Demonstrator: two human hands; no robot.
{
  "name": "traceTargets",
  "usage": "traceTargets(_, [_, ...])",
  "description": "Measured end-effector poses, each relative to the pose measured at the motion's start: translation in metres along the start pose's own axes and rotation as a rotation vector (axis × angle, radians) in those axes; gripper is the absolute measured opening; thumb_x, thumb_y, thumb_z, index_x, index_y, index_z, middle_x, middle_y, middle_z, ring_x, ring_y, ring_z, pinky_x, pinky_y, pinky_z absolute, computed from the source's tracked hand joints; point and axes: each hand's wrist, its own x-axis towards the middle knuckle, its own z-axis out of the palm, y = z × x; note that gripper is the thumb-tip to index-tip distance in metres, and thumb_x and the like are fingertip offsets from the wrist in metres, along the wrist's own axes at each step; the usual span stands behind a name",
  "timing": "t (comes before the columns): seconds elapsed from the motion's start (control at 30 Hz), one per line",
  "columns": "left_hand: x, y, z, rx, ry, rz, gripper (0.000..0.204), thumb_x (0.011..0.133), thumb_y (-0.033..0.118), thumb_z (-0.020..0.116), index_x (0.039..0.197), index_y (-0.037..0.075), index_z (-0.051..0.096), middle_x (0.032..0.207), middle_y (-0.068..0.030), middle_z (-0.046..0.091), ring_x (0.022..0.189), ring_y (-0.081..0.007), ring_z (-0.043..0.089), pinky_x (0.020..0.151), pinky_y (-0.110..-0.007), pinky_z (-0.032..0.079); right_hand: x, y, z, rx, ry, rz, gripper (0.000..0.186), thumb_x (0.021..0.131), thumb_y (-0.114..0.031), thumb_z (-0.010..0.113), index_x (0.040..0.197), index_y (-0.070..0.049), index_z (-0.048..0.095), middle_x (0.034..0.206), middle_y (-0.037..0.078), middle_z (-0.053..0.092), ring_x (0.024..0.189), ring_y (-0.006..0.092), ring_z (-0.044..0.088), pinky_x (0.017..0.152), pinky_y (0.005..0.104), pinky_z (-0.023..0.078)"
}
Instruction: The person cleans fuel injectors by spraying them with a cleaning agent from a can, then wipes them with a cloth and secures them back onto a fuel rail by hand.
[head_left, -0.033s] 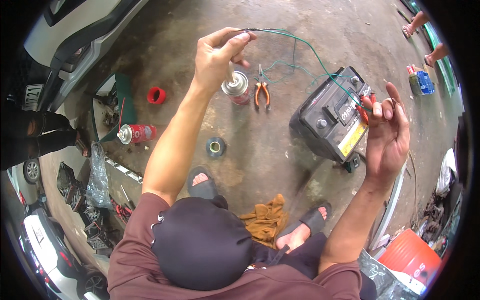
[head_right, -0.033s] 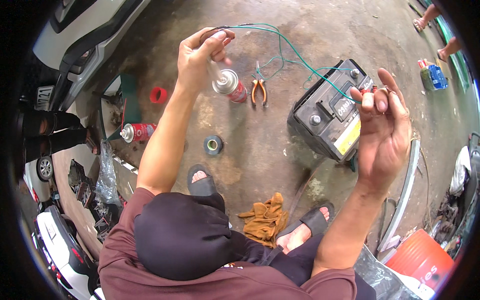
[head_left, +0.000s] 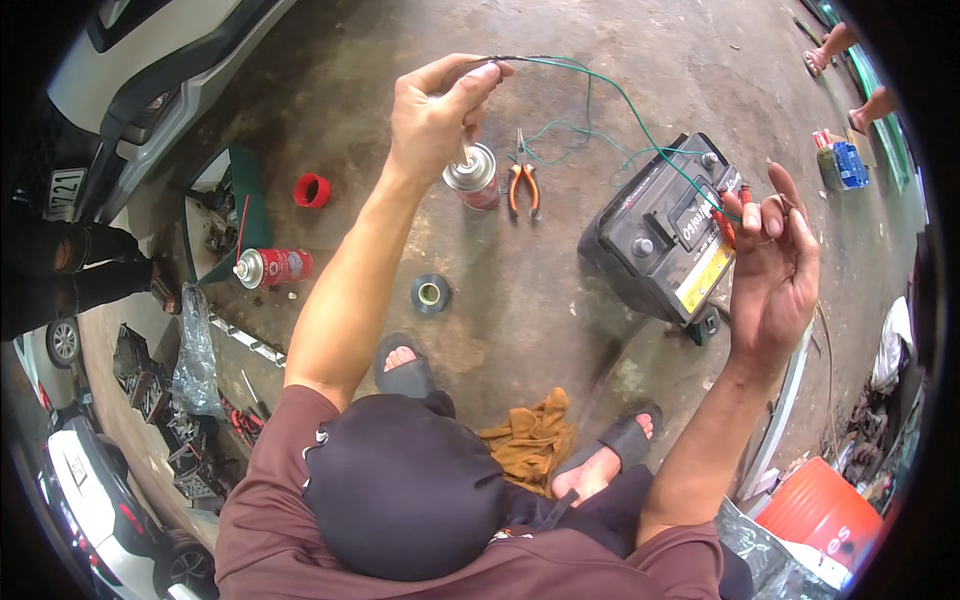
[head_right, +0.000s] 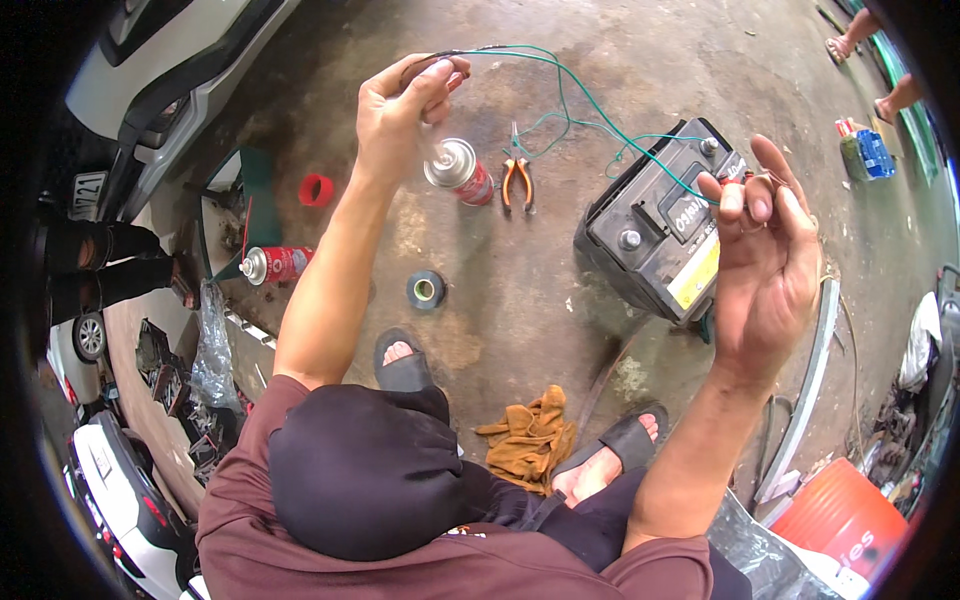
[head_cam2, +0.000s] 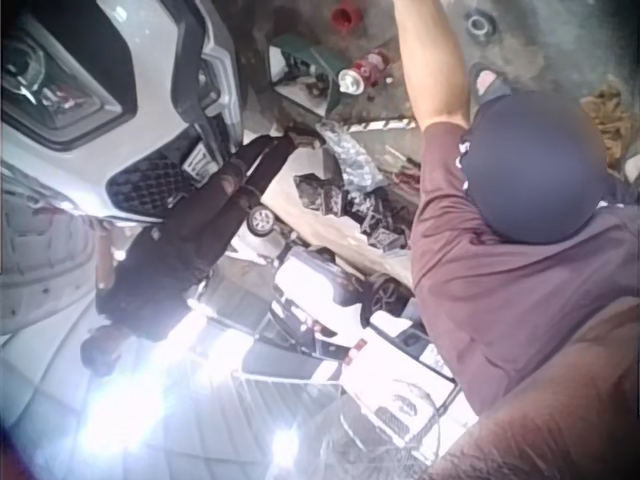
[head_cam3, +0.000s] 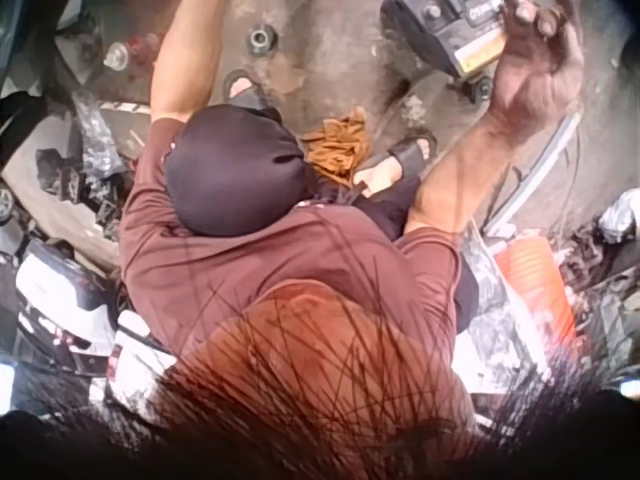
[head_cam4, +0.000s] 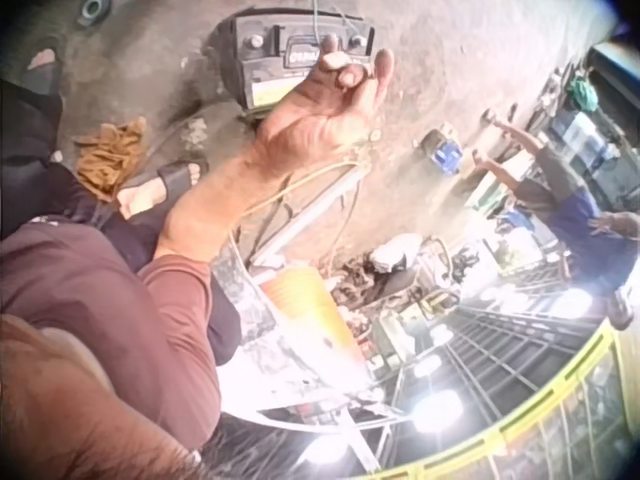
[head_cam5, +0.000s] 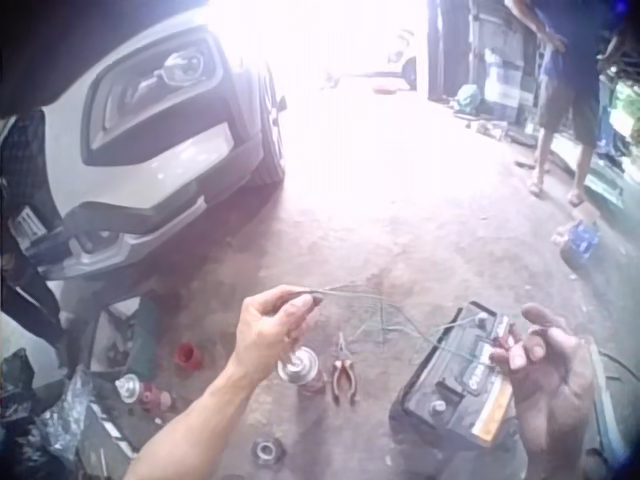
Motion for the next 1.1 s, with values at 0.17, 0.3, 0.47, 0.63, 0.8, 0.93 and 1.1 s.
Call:
traceTargets(0.17, [0.000,-0.013,-0.002,-0.005,0.087,0.059,0.031,0.103,0.024,0.073,0.098,-0.006,0.079,0.064,0.0031,0.054,0.051,-0.0016,0.038,0.046,-0.024,0.023,-0.001,0.003,0.004,-0.012,0.023,0.028,0.046,0.116,-0.019,0.041,0.147,0.013,0.050,0.093,0.002,0.053,0.094,0.0159,0.062,0.117,0.0476,0.050])
traceTargets(0.3, [0.002,-0.023,-0.006,-0.109,0.128,0.035,0.037,0.104,0.027,0.073,0.085,-0.005,0.076,0.061,0.0029,0.051,0.050,-0.0029,0.038,0.045,-0.024,0.023,-0.001,0.007,-0.001,-0.076,-0.001,0.011,0.040,0.115,-0.017,0.048,0.141,0.013,0.058,0.093,0.003,0.058,0.094,0.0163,0.067,0.116,0.0494,0.052])
traceTargets(0.47, [0.000,-0.022,-0.005,-0.057,0.137,0.017,0.045,0.108,0.029,0.065,0.074,-0.001,0.062,0.064,-0.0044,0.051,0.053,-0.0096,0.042,0.046,-0.025,0.027,-0.001,0.012,-0.008,-0.061,0.011,0.003,0.035,0.114,-0.014,0.053,0.135,0.011,0.064,0.096,0.006,0.066,0.097,0.0190,0.073,0.112,0.0494,0.055])
traceTargets(0.63, [0.000,-0.026,-0.009,-0.082,0.106,0.004,0.040,0.109,0.025,0.064,0.082,-0.003,0.069,0.066,-0.0034,0.053,0.055,-0.0083,0.044,0.046,-0.024,0.028,0.000,0.014,-0.009,-0.051,0.033,0.011,0.034,0.114,-0.014,0.053,0.133,0.011,0.065,0.096,0.008,0.068,0.096,0.0199,0.074,0.109,0.0484,0.058])
traceTargets(0.8, [-0.007,-0.018,0.010,0.064,0.117,0.076,0.032,0.110,0.021,0.063,0.106,-0.007,0.078,0.070,-0.0017,0.055,0.058,-0.0079,0.049,0.049,-0.023,0.035,0.000,0.014,-0.013,-0.045,0.028,0.012,0.034,0.114,-0.014,0.052,0.134,0.011,0.064,0.096,0.008,0.068,0.095,0.0195,0.074,0.108,0.0485,0.058])
traceTargets(0.93, [-0.009,-0.019,0.008,0.038,0.100,0.096,0.029,0.109,0.018,0.063,0.118,-0.006,0.077,0.071,0.0001,0.056,0.060,-0.0068,0.048,0.053,-0.023,0.038,0.001,0.014,-0.016,-0.040,0.031,0.022,0.034,0.114,-0.014,0.051,0.133,0.011,0.065,0.095,0.007,0.068,0.094,0.0193,0.074,0.106,0.0484,0.059])
traceTargets(1.1, [-0.007,-0.017,-0.006,-0.057,-0.015,0.054,0.030,0.109,0.021,0.064,0.101,-0.005,0.078,0.067,0.0011,0.053,0.056,-0.0047,0.041,0.051,-0.023,0.033,0.001,0.014,-0.016,-0.034,0.035,0.031,0.033,0.114,-0.014,0.052,0.133,0.010,0.066,0.095,0.007,0.068,0.093,0.0188,0.073,0.106,0.0477,0.059])
